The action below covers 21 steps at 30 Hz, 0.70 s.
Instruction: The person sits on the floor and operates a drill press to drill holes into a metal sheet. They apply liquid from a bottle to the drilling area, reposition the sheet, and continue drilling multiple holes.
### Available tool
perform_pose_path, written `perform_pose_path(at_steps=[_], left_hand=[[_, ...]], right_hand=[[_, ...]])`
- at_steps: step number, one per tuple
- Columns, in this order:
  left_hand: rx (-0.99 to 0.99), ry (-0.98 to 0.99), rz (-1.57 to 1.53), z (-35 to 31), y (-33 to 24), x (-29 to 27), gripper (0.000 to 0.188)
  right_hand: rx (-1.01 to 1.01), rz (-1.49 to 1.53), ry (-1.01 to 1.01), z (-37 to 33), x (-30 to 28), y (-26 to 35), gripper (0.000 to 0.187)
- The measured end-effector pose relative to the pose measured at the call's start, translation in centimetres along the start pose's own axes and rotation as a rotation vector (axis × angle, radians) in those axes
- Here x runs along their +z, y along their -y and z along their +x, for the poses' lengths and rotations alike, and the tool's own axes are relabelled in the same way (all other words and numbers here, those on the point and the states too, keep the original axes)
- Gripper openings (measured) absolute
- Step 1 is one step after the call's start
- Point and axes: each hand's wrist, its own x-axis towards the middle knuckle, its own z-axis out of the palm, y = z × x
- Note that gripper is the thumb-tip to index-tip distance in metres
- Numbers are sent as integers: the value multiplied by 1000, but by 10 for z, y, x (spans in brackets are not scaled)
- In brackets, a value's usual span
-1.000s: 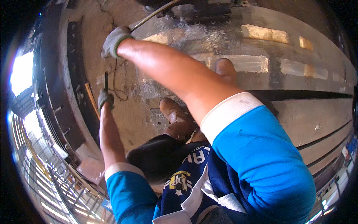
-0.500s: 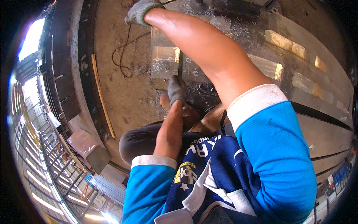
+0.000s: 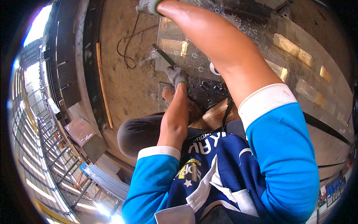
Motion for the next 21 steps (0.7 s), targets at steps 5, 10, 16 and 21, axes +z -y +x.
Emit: perform_pose_path(at_steps=[5, 10, 16, 21], left_hand=[[-21, -224, 58, 48, -26, -30, 35], [-172, 146, -49, 86, -37, -57, 38], [89, 141, -296, 75, -14, -31, 34], [189, 59, 343, 80, -9, -37, 31]], right_hand=[[7, -10, 22, 1, 0, 2, 52], [-2, -65, 20, 0, -1, 3, 50], [-8, -62, -5, -4, -3, 3, 49], [-5, -83, -1, -6, -1, 3, 50]])
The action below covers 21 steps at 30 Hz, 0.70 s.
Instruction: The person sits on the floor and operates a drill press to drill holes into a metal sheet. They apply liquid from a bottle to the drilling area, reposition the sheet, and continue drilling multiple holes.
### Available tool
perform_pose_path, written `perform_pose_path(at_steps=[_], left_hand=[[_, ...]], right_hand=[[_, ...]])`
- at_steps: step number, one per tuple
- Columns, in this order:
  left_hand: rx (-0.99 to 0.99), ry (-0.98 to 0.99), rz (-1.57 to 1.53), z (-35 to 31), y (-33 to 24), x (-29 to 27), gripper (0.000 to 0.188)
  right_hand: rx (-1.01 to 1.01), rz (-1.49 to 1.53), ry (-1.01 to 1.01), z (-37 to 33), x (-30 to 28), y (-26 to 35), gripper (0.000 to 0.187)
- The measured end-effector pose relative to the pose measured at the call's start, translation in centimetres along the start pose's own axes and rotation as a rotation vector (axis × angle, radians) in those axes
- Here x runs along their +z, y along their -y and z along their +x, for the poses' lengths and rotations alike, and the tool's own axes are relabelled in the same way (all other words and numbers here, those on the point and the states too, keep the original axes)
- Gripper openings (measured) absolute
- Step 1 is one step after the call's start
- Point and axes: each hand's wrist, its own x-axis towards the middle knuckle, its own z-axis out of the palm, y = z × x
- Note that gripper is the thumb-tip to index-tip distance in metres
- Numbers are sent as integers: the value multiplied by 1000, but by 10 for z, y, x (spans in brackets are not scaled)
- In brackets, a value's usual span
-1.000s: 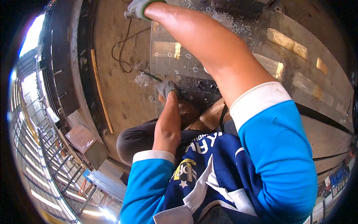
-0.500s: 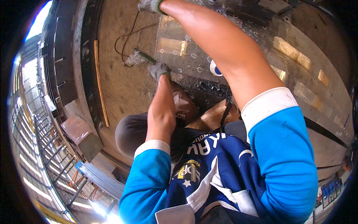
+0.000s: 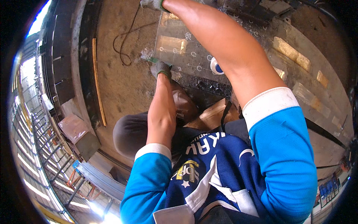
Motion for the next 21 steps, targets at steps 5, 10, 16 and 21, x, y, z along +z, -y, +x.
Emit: perform_pose_path(at_steps=[5, 10, 16, 21], left_hand=[[-304, -62, -335, 6, -21, -43, 28], [225, 206, 657, 23, -49, -99, 35], [549, 418, 1188, 11, -110, -149, 32], [469, 517, 1047, 49, -148, -228, 28]], right_hand=[[10, -8, 15, 2, 2, 0, 50], [-7, -9, 42, 3, 2, -3, 49], [21, 22, 23, 2, 1, -2, 50], [39, 32, 7, 10, 10, -3, 48]])
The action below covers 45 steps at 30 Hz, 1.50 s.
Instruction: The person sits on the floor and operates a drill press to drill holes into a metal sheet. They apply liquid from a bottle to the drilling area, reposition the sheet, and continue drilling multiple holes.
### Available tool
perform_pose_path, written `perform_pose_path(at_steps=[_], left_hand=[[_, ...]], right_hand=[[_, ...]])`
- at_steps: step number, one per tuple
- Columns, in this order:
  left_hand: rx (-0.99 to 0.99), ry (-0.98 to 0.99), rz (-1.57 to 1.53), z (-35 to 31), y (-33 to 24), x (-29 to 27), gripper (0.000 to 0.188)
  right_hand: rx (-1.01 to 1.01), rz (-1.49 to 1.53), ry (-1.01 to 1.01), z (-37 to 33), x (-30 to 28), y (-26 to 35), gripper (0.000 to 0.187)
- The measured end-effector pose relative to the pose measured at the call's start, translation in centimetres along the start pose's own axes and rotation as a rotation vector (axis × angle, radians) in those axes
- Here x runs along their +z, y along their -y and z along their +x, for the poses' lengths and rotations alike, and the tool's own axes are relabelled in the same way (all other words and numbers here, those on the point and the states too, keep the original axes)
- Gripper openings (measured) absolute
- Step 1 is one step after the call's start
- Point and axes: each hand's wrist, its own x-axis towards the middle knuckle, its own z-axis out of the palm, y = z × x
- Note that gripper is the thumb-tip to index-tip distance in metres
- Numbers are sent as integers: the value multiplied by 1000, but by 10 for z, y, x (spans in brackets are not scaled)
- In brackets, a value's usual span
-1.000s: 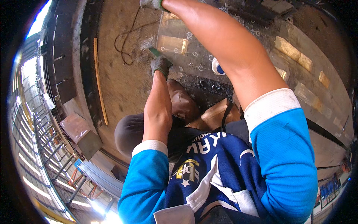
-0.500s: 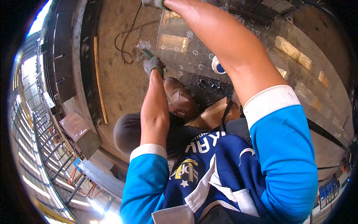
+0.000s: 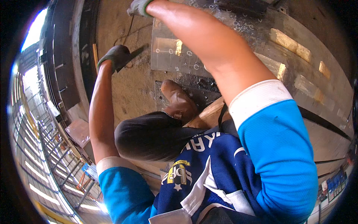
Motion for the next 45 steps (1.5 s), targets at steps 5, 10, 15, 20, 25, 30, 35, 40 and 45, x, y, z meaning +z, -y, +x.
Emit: perform_pose_path(at_steps=[5, 10, 15, 20, 25, 30, 35, 40, 45], left_hand=[[138, -536, -673, 55, -42, 85, 27], [50, -314, -1463, 65, -183, 206, 32], [93, -275, -1652, 41, -259, 225, 34], [205, -238, -1546, 21, -299, 219, 34], [322, -212, -1453, 17, -322, 196, 35], [420, -187, -1397, 46, -322, 162, 36], [417, -173, -1399, 44, -313, 180, 36], [409, -161, -1401, 38, -310, 195, 37], [409, -160, -1399, 35, -311, 196, 37]], right_hand=[[97, 85, -6, 18, 22, -1, 69], [69, 128, 3, 32, 31, -4, 77], [90, 128, -2, 29, 33, -2, 73], [43, 53, -91, 26, 34, 0, 57], [116, 99, 33, 24, 30, -1, 78], [89, 59, 21, 18, 26, -1, 62], [94, 48, 6, 21, 28, -2, 60], [87, 27, -5, 25, 33, -3, 59], [101, 65, 36, 26, 33, -5, 74]])
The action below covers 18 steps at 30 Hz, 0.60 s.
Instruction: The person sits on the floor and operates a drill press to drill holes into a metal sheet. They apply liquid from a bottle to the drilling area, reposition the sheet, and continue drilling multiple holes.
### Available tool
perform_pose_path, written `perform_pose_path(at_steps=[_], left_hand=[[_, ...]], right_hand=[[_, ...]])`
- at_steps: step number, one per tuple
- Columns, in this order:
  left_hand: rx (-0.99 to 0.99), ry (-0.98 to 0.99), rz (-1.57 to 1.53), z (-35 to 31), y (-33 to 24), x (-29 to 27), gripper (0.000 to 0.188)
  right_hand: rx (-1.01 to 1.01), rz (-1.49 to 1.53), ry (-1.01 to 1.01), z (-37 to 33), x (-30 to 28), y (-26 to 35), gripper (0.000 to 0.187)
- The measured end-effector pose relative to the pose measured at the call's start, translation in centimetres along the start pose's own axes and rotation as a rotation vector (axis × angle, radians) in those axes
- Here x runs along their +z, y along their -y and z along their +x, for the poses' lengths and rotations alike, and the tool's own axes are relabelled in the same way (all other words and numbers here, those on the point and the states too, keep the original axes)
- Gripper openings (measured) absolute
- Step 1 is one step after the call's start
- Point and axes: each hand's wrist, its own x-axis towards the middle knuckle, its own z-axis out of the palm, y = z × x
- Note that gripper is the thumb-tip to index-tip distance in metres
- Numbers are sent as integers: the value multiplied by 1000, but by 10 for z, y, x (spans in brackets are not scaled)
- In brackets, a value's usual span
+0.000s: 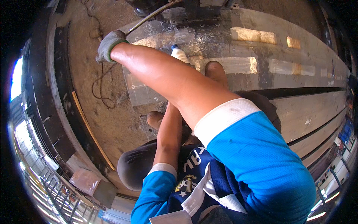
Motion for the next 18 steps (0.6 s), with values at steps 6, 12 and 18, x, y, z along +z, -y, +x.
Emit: perform_pose_path(at_steps=[6, 12, 18], left_hand=[[12, 7, 17, 3, -3, -1, 38], [23, 10, 26, 10, -7, 0, 39], [28, 13, 30, 14, -8, 0, 39]], right_hand=[[37, -13, 13, 0, 0, 0, 73], [32, 9, 10, -7, -4, -1, 71], [-9, -24, -78, -15, -4, -4, 60]])
